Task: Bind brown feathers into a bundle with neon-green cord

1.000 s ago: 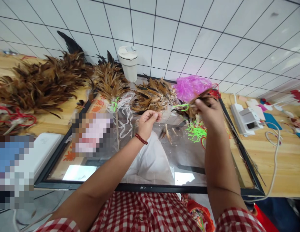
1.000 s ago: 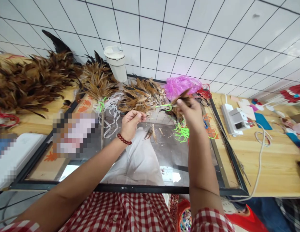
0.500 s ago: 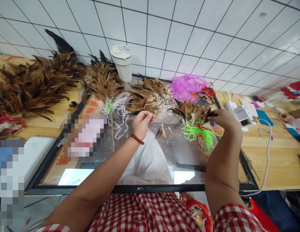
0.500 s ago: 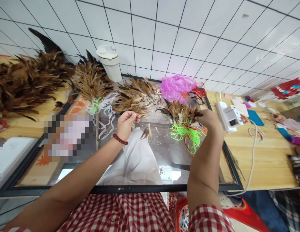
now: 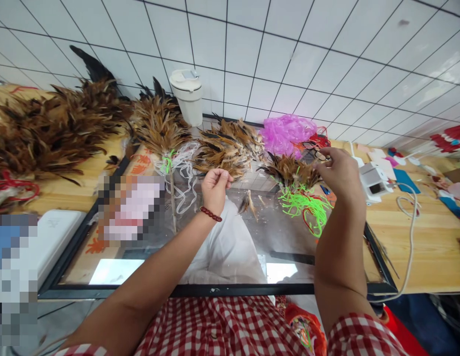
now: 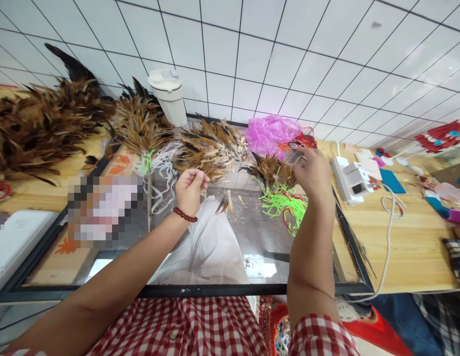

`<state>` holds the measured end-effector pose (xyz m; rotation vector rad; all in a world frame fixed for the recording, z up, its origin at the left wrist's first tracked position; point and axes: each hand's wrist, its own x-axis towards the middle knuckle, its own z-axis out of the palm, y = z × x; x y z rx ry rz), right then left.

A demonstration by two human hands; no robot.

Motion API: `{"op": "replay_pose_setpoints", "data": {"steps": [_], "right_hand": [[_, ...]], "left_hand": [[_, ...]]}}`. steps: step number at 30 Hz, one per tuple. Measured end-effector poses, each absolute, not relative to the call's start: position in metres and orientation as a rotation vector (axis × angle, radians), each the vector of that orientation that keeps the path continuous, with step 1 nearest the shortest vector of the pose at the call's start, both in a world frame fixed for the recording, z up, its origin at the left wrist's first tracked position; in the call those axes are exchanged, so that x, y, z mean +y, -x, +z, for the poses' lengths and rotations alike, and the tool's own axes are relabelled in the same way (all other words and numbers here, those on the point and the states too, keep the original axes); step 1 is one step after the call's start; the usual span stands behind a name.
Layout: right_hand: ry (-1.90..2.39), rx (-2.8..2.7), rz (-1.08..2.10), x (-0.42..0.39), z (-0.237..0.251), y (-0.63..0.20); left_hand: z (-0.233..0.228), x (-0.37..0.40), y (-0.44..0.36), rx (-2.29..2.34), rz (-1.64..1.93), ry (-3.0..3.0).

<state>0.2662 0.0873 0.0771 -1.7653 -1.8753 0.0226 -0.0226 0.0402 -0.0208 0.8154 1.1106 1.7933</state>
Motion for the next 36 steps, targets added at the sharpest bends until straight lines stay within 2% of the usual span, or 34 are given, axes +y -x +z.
{"op": "replay_pose_setpoints", "data": {"steps": [6, 10, 14, 19, 23, 31, 33, 36], "right_hand": [[1.560, -2.300, 0.300, 0.069, 0.067, -0.179], [1.438, -2.569, 0.462, 0.063, 0.046, -0.142], [1.491, -2.608, 0.423, 0.068, 0.037, -0.151], [1.111, -2.763, 0.476, 0.074, 0.028, -0.161], [1.018, -2.857, 0.409, 0.074, 0.021, -0.153], [1.215, -2.895, 0.395, 0.073, 0.020, -0.148], [1.296, -2.687, 0.549, 0.076, 0.015, -0.148], [1.306, -2.102, 1.091, 0.081, 0.007, -0.146]], "left_hand": [[-0.019, 0.031, 0.015, 1.086, 1.481, -1.066], [-0.017, 0.033, 0.017, 1.106, 1.483, -1.033], [-0.018, 0.037, 0.020, 1.130, 1.511, -0.957], [-0.021, 0.038, 0.019, 1.131, 1.493, -0.941], [-0.021, 0.038, 0.019, 1.122, 1.501, -0.937], [-0.021, 0.039, 0.020, 1.121, 1.494, -0.909], [-0.022, 0.040, 0.020, 1.116, 1.502, -0.892], [-0.026, 0.043, 0.021, 1.116, 1.556, -0.860]]}}
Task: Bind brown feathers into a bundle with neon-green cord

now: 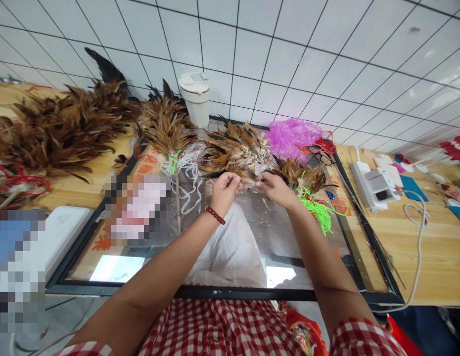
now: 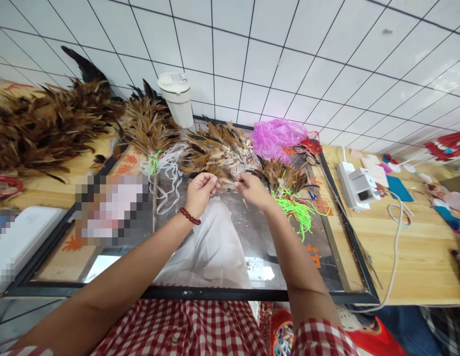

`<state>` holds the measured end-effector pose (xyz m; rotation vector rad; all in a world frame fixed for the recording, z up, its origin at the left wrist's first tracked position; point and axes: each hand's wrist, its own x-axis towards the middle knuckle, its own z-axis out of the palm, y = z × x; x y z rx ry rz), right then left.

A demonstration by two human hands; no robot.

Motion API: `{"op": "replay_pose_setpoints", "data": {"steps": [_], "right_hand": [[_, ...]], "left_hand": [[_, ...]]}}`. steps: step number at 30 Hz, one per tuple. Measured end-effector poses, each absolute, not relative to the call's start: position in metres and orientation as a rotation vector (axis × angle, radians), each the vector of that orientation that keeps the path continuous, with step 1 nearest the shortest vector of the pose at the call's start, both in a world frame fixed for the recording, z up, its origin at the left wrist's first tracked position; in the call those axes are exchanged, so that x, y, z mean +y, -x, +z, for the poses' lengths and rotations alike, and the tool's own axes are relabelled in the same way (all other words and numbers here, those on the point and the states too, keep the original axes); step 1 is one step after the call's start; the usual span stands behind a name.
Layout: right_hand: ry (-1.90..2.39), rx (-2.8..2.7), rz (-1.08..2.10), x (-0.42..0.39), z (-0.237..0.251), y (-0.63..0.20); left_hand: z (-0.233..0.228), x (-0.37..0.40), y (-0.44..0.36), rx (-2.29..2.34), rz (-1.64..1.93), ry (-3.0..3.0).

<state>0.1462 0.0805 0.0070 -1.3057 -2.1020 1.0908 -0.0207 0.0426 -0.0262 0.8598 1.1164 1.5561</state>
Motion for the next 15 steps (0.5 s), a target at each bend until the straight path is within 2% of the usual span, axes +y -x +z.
{"op": "replay_pose_setpoints", "data": {"steps": [3, 5, 15], "right_hand": [[1.183, -1.478, 1.597, 0.079, 0.006, -0.140], [1.112, -1.261, 1.762, 0.076, 0.008, -0.135], [1.142, -1.191, 1.935, 0.069, 0.013, -0.130]], "left_hand": [[-0.029, 0.044, 0.021, 1.152, 1.612, -0.853], [-0.029, 0.044, 0.021, 1.169, 1.579, -0.914], [-0.032, 0.041, 0.020, 1.037, 1.417, -1.031]]}}
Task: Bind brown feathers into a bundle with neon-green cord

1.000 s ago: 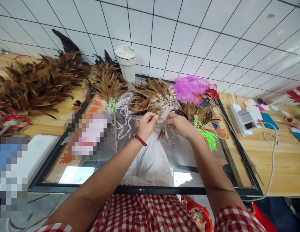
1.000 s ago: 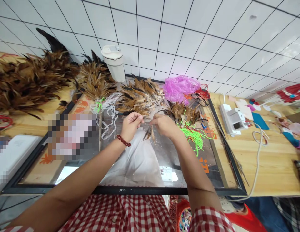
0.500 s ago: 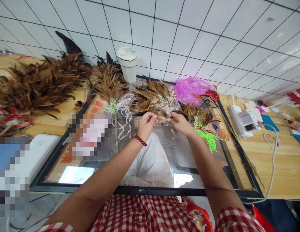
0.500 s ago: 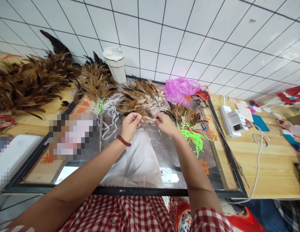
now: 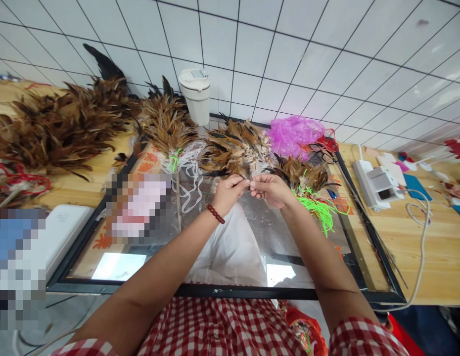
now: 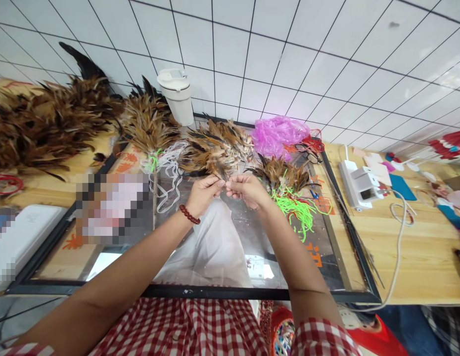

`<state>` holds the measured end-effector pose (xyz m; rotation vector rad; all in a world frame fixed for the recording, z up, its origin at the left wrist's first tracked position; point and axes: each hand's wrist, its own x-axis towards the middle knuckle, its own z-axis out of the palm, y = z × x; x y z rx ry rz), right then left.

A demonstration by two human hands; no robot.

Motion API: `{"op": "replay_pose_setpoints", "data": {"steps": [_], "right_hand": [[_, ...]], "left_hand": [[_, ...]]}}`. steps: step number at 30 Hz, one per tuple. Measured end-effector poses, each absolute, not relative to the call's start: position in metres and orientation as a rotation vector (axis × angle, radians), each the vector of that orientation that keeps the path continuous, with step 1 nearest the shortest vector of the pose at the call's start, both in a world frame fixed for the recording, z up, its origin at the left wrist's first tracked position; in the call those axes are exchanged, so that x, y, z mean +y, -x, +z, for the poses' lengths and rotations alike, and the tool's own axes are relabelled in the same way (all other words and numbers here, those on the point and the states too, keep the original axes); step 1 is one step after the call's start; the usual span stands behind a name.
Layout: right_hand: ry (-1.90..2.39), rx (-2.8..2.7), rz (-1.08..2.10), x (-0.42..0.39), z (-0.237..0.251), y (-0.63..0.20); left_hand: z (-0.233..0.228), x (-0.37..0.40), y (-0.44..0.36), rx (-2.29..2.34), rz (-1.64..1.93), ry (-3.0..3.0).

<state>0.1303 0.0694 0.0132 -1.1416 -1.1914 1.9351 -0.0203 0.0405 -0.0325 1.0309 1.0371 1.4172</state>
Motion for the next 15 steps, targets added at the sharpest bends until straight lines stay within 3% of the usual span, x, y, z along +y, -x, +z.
{"op": "replay_pose_setpoints", "data": {"steps": [6, 15], "right_hand": [[1.194, -1.356, 1.854, 0.070, 0.014, -0.134], [1.185, -1.996, 0.985, 0.067, 0.018, -0.135]], "left_hand": [[-0.020, 0.040, 0.023, 0.878, 1.375, -0.759], [-0.011, 0.038, 0.025, 0.824, 1.273, -0.603]]}}
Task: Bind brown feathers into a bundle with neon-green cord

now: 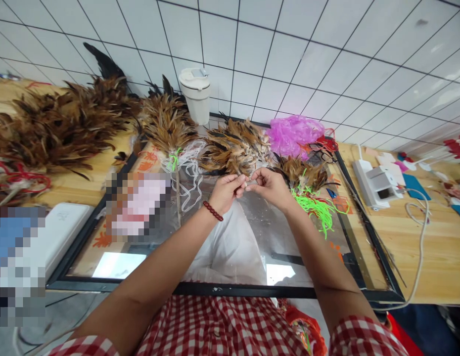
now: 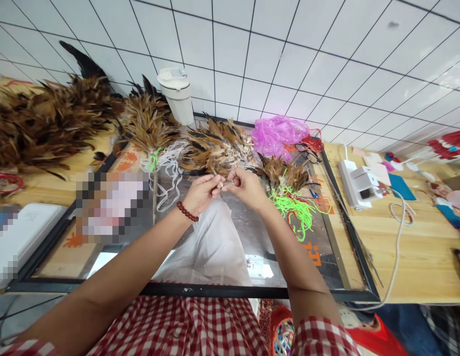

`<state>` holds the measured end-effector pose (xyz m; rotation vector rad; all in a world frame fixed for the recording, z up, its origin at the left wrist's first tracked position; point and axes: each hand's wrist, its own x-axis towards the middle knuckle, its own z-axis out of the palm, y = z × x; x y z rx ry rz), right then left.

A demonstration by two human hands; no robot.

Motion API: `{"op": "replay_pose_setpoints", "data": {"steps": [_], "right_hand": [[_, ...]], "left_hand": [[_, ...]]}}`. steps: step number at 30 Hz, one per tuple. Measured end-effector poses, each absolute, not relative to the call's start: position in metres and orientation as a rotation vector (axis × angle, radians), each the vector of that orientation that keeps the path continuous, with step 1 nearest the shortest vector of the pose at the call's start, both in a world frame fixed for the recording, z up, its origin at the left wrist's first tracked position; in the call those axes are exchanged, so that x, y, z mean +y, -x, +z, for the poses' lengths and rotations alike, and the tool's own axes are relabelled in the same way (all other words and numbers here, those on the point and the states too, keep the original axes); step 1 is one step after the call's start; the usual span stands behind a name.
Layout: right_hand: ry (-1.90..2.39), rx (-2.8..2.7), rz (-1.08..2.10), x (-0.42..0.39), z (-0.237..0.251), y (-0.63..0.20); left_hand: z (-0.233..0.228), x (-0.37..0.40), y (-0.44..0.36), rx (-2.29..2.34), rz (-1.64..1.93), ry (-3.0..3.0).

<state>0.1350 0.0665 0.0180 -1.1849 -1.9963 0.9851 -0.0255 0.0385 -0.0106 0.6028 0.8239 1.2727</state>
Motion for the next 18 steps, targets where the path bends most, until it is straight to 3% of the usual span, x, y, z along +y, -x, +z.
{"op": "replay_pose_setpoints", "data": {"steps": [4, 11, 18], "right_hand": [[1.213, -1.990, 0.935, 0.0670, 0.0160, -0.1332], [0.947, -1.552, 1.631, 0.0708, 0.0125, -0.1351], [0.974, -1.552, 1.668, 0.0684, 0.0149, -0.1363]], "left_hand": [[-0.0130, 0.0379, 0.0239, 0.832, 1.281, -0.651], [-0.0122, 0.0381, 0.0245, 0.930, 1.205, -0.845], [-0.0166, 0.0368, 0.0252, 0.955, 1.021, -1.064]]}}
